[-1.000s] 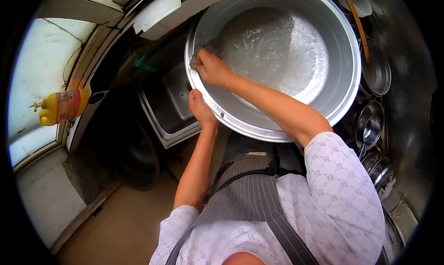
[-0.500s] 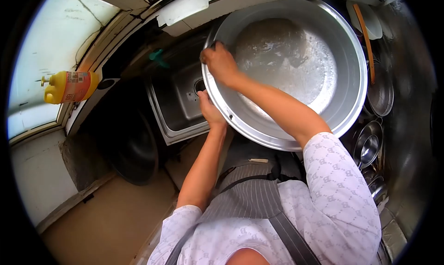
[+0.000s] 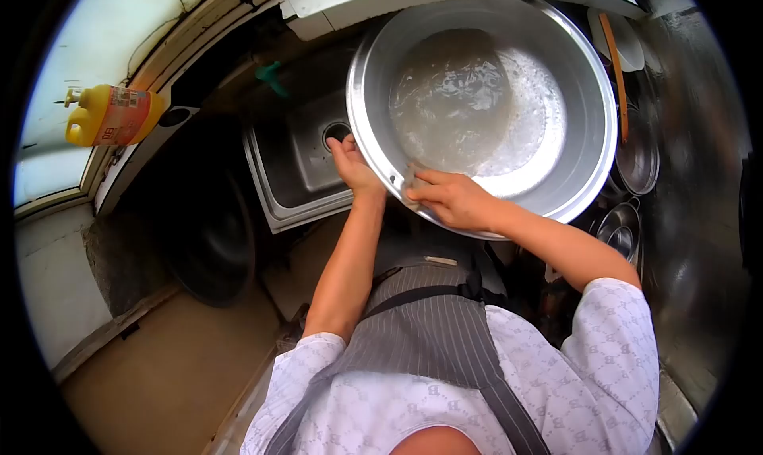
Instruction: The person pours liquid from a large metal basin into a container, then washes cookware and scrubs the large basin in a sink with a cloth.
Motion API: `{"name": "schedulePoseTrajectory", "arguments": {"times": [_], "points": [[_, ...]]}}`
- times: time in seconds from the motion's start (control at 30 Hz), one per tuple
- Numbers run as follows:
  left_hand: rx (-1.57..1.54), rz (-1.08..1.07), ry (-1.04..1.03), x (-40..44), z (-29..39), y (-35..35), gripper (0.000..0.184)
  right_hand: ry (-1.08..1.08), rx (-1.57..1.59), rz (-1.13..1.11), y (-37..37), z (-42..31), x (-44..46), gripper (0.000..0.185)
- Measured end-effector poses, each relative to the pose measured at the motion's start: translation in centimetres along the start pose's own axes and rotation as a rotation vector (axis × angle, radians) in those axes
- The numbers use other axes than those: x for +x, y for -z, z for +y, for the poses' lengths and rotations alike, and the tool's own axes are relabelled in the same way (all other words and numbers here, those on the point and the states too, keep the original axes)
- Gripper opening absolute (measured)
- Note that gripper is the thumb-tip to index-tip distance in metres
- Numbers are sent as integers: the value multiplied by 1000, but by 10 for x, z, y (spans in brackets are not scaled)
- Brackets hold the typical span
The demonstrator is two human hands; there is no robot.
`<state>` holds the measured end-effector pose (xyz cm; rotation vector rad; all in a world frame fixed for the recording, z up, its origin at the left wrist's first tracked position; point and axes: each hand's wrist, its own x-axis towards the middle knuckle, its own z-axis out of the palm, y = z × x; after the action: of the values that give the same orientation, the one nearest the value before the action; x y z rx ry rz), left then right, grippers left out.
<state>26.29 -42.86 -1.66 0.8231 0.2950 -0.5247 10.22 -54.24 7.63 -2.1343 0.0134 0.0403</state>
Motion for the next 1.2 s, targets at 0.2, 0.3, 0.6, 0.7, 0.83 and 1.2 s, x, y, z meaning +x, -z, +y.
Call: {"name": "schedulePoseTrajectory", "arguments": {"times": [0.2, 0.3, 0.6, 0.7, 0.83, 1.2], "points": [[85, -82, 66, 12, 14, -10, 50, -364, 50, -325, 80, 40, -45, 20], [248, -163, 38, 42, 25, -7, 30, -457, -234, 50, 107, 111, -39, 21], [961, -346, -165, 110, 47, -44, 34, -617, -629, 206, 70, 165, 10, 27], [1147, -370, -225, 120, 41, -46, 42, -594, -387, 139, 62, 147, 22, 31], [1027, -265, -139, 85, 45, -34, 37, -484, 350, 283, 35, 93, 37, 32], [845, -169, -123, -21, 37, 8, 35, 41, 241, 411, -37, 40, 128, 36]]}}
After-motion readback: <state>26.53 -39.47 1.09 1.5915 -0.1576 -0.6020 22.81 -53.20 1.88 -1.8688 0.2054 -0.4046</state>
